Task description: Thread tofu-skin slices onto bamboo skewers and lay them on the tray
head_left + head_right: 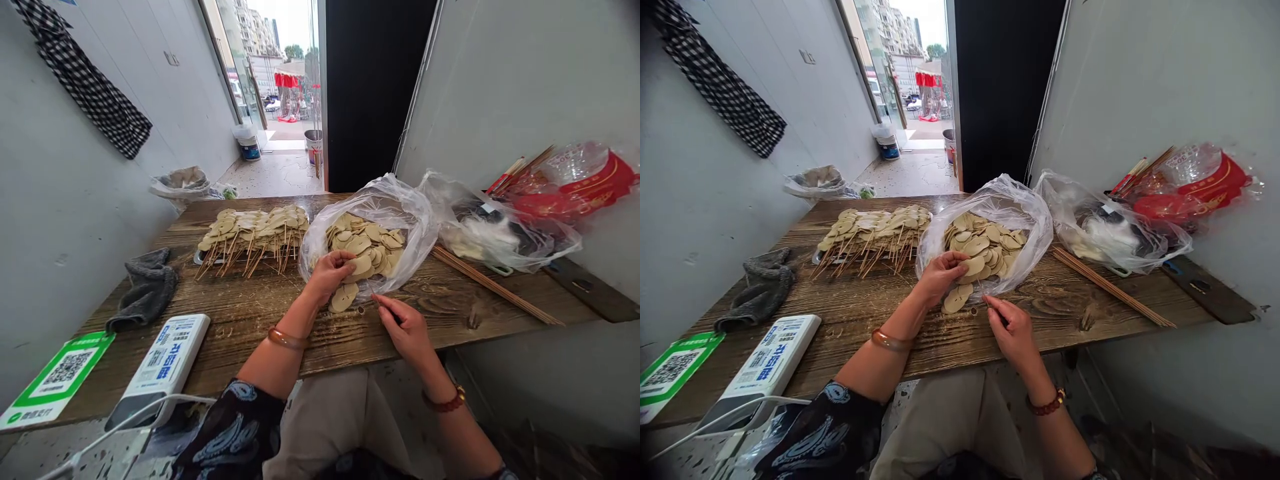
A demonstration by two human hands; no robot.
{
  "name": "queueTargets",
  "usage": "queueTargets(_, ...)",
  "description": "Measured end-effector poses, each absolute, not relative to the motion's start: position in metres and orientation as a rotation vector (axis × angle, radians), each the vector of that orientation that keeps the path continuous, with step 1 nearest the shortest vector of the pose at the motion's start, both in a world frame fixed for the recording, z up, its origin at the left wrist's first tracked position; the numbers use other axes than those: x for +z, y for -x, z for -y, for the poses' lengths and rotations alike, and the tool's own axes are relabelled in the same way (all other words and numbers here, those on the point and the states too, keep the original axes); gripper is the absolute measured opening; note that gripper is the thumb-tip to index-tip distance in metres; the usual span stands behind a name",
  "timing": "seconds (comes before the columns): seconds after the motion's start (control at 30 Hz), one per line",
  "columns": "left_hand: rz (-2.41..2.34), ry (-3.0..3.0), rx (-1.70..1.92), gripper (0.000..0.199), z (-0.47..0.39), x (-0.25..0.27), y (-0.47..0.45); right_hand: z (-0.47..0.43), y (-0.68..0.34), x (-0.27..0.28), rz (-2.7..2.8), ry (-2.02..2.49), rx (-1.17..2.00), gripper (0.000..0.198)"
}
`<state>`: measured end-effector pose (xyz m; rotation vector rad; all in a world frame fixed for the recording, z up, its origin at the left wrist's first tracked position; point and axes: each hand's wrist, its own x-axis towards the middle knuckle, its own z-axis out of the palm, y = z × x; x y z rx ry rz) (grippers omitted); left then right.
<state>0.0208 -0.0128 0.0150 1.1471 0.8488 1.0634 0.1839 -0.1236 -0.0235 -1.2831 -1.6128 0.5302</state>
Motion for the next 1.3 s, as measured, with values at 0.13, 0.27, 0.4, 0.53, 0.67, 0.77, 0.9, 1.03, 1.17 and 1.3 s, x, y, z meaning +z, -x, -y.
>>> queueTargets(0.13,-0.855,-1.153,1.052,0.033,0.013,0.017,-0.021,0.123,-0.184,-0.023,1.627,1.289,0.517,0.031)
queueTargets(0.27,-0.839,-1.127,1.061,0.035,0.015,0.019,-0.022,0.123,-0.183,-0.024,1.635,1.303,0.504,0.031)
queueTargets(0.4,-0.829,-1.126,1.068,0.035,0.016,0.021,-0.022,0.122,-0.183,-0.024,1.624,1.32,0.503,0.031)
queueTargets(0.53,-0.816,-1.147,1.078,0.033,0.018,0.024,-0.021,0.122,-0.183,-0.024,1.626,1.332,0.504,0.031)
queueTargets(0.67,-0.822,-1.179,1.062,0.029,0.02,0.026,-0.021,0.122,-0.183,-0.024,1.625,1.333,0.499,0.031)
queueTargets(0.77,-0.814,-1.206,1.067,0.027,0.02,0.024,-0.022,0.122,-0.183,-0.025,1.621,1.328,0.496,0.03)
queueTargets(0.9,-0.788,-1.25,1.083,0.023,0.02,0.022,-0.023,0.121,-0.182,-0.026,1.607,1.331,0.498,0.03)
queueTargets(1.03,-0.788,-1.313,1.078,0.02,0.02,0.021,-0.024,0.12,-0.182,-0.028,1.588,1.336,0.503,0.03)
queueTargets(1.17,-0.808,-1.346,1.042,0.019,0.022,0.021,-0.026,0.119,-0.181,-0.029,1.568,1.339,0.511,0.029)
queueTargets(1.3,-0.791,-1.32,1.021,0.021,0.024,0.021,-0.028,0.119,-0.181,-0.028,1.542,1.338,0.497,0.029)
